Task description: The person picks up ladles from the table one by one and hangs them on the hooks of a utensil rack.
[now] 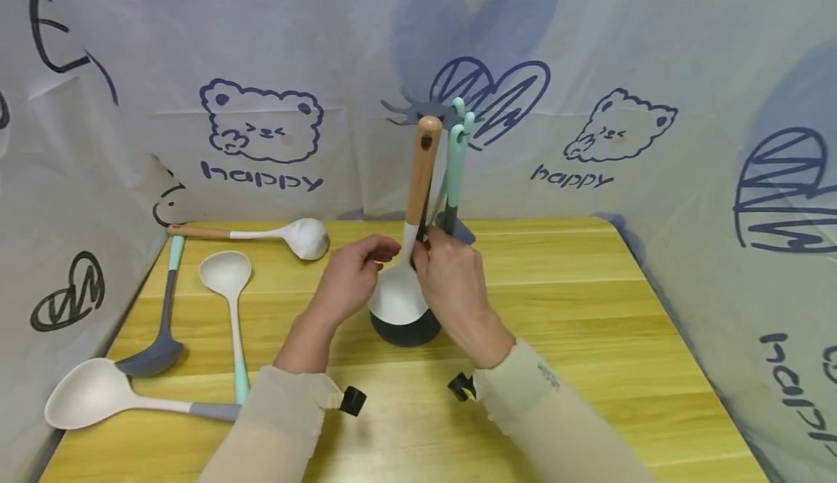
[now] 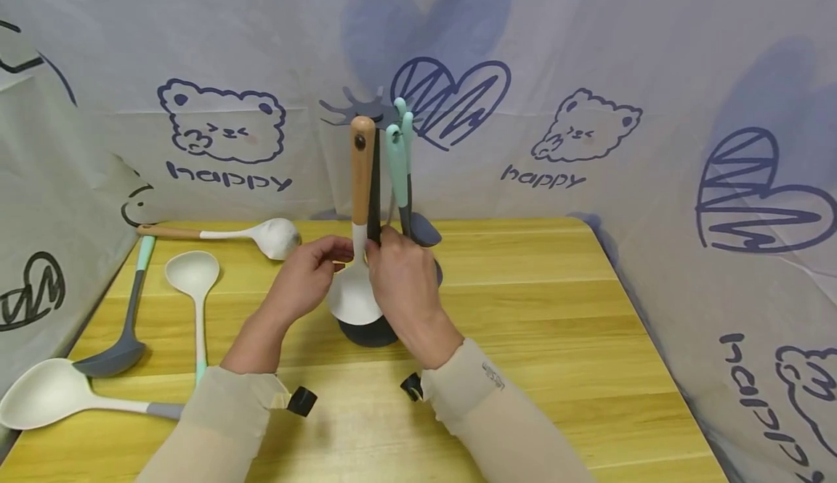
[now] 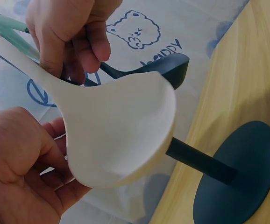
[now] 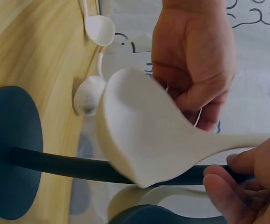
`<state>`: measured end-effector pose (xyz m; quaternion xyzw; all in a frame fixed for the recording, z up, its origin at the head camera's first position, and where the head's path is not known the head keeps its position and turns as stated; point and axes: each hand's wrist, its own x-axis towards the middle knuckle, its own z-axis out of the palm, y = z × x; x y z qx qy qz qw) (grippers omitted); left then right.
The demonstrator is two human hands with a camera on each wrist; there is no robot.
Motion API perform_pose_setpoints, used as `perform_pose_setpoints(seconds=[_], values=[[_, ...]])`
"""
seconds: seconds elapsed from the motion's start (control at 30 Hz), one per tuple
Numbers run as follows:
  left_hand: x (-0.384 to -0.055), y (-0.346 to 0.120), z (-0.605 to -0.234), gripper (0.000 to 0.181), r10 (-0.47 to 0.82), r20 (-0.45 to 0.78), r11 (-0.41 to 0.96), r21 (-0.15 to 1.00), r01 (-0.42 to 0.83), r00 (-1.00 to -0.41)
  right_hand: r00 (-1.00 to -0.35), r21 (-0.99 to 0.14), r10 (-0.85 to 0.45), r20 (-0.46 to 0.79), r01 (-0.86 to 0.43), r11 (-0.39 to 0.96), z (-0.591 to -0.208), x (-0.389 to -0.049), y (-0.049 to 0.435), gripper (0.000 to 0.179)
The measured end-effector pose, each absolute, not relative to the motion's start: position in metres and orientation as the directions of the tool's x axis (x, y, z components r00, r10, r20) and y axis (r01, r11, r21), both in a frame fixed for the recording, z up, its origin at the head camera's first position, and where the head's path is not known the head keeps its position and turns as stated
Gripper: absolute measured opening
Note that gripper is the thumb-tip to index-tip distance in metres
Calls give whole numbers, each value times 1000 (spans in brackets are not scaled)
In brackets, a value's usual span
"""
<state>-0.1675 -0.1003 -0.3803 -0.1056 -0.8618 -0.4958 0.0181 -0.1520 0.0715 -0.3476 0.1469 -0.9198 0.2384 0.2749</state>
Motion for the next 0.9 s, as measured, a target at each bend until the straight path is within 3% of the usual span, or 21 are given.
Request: perform_pose_setpoints(seconds=[0.6,0.9], values=[[-140,-132,-416,42,-7,143,720,688,94,-990,-750,-389,-73,658,-421,819,-367,-166,64,15],[-123,-140,-433,45,-22,175,748,656,100,-984,-702,-384,-71,709,-468,796,-369,-172,66,9]])
